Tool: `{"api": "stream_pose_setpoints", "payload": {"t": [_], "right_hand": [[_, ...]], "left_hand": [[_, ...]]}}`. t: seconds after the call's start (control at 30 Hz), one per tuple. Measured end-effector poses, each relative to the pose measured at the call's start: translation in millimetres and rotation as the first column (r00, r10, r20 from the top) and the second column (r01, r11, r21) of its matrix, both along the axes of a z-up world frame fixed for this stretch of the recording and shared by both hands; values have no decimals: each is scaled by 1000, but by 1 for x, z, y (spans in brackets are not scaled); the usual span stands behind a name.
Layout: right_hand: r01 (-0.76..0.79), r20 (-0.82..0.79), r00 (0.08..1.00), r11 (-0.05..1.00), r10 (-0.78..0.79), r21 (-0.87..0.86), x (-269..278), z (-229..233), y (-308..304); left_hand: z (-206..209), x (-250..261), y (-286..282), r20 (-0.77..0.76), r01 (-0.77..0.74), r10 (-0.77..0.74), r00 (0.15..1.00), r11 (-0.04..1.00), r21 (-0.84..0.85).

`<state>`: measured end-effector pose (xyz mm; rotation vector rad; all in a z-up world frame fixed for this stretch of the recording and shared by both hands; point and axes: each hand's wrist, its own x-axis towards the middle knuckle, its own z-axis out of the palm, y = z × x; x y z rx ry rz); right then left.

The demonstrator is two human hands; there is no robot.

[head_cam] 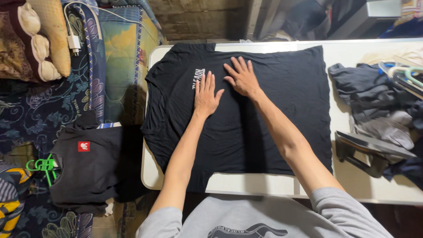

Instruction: The person irons a black t-shirt laid out on a white table. They repeatedly smooth the fabric with their hands and move the iron across the shirt's surface, focusing on the front and sleeves.

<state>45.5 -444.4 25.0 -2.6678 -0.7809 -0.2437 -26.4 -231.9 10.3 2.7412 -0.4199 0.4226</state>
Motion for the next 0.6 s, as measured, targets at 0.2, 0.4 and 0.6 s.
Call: {"api": "stream_pose_setpoints", "payload": {"t": [0.2,0.4,0.6], "right_hand": [[8,78,997,1000,-7,-5,3,-4,7],[55,-5,998,997,-55,-57,-4,-5,16],[87,-50,995,993,-91,-81,-1,7,18]], "left_hand": [[2,5,7,-28,29,-32,999,993,-114],[1,63,77,-132,14,-10,991,999,29],[-12,125,144,-271,-200,221,937,975,101]]}}
